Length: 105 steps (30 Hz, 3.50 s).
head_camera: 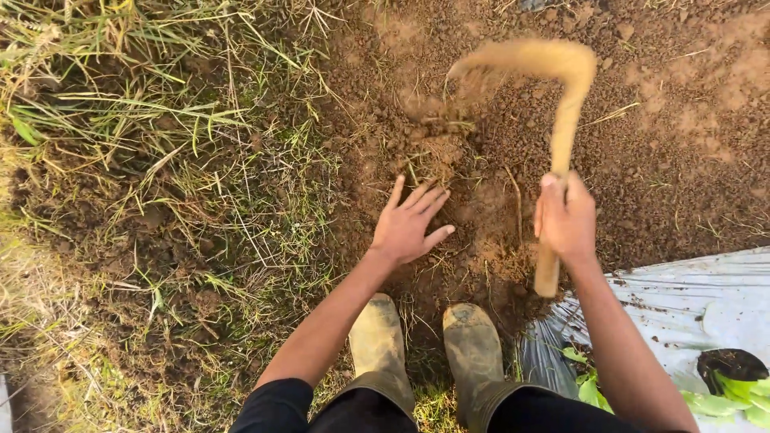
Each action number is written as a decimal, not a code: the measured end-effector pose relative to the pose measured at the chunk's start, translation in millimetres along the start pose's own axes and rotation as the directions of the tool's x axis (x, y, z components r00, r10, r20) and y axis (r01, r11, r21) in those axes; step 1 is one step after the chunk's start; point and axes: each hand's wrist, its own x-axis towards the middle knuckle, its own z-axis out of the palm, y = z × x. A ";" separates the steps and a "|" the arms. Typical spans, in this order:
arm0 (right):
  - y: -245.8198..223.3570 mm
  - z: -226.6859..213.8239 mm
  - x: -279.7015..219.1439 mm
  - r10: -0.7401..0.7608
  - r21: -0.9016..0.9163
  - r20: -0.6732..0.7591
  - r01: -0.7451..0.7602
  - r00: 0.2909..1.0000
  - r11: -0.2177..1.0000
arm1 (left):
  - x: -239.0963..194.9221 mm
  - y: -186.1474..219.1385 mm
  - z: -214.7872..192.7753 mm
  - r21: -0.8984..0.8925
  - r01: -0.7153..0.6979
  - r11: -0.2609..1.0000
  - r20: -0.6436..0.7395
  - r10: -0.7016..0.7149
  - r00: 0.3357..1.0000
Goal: Using a hand tool to remove weeds and move soil around planting beds in a field.
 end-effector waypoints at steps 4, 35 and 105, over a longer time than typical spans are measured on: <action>-52.2 21.4 23.0 -0.018 0.177 -0.132 0.041 0.991 0.983 | 2.7 -22.2 15.4 0.008 0.024 1.000 -0.091 -0.023 0.996; -27.8 31.1 35.8 0.095 0.198 -0.082 -0.077 0.992 0.977 | 6.5 -49.0 29.8 -0.497 -0.130 0.858 -0.740 -0.341 0.580; 57.8 13.0 -19.2 0.206 0.134 -0.111 -0.191 0.972 0.972 | 39.9 -16.8 -37.7 0.138 0.109 0.984 -0.308 -0.062 0.949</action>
